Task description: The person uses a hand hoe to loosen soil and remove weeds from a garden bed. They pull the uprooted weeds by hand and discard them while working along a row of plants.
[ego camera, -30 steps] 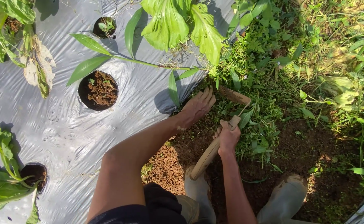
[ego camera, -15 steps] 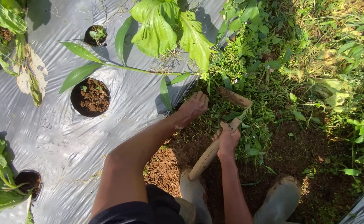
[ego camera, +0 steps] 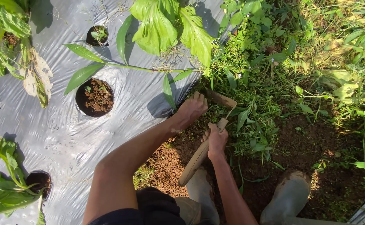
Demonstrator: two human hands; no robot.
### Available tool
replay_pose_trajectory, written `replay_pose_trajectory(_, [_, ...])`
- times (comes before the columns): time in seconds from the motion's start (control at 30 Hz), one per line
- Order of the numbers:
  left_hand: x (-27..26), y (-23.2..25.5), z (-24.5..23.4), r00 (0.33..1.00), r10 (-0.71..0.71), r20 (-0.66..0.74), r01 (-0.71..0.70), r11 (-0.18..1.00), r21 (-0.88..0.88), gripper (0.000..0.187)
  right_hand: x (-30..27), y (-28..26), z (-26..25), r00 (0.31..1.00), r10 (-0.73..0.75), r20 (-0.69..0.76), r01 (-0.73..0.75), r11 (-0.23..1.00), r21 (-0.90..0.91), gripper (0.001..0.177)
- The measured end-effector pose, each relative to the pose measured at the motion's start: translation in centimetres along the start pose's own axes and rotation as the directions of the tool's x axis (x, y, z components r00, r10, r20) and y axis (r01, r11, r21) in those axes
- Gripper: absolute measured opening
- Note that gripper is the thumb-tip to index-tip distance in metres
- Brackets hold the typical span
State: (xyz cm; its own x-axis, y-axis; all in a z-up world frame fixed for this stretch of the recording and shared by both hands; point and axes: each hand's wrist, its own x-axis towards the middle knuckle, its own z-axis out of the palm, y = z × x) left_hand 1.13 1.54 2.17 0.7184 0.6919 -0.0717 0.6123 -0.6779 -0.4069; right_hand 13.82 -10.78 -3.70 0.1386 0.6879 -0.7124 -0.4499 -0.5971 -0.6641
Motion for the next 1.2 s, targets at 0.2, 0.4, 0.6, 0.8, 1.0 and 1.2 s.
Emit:
replay_pose_trajectory(0.2, [-0.4, 0.1, 1.0, 0.998, 0.008, -0.067, -0.001, 0.994, 0.106, 0.012, 0.3, -1.1, 0.1, 0.975, -0.140, -0.173, 0.159, 0.982, 0.105, 0.028])
replay_pose_trajectory(0.4, [0.4, 0.8, 3.2, 1.000, -0.013, -0.015, 0.016, 0.985, 0.172, 0.026, 0.3, -0.8, -1.0, 1.000, -0.017, 0.013, 0.017, 0.999, -0.036, 0.022])
replay_pose_trajectory(0.6, [0.1, 1.2, 3.7, 1.000, -0.013, -0.008, 0.014, 0.986, 0.165, 0.023, 1.2, -1.0, -1.3, 0.963, -0.163, -0.213, 0.186, 0.978, 0.097, 0.020])
replay_pose_trajectory(0.8, [1.0, 2.4, 3.5, 0.986, -0.114, 0.121, 0.104, 0.991, 0.089, 0.022, 0.3, 0.0, -1.4, 0.998, 0.022, 0.066, -0.017, 0.998, -0.067, 0.028])
replay_pose_trajectory(1.0, [-1.4, 3.4, -3.0, 0.976, -0.070, 0.205, 0.098, 0.987, -0.128, 0.016, 0.0, -5.2, -3.3, 0.984, -0.154, -0.093, 0.155, 0.988, 0.004, 0.020])
replay_pose_trajectory(1.2, [-2.3, 5.5, -0.2, 0.974, 0.175, 0.146, -0.132, 0.955, -0.267, 0.024, 1.9, -4.5, -5.7, 0.967, -0.212, -0.141, 0.215, 0.977, 0.005, 0.040])
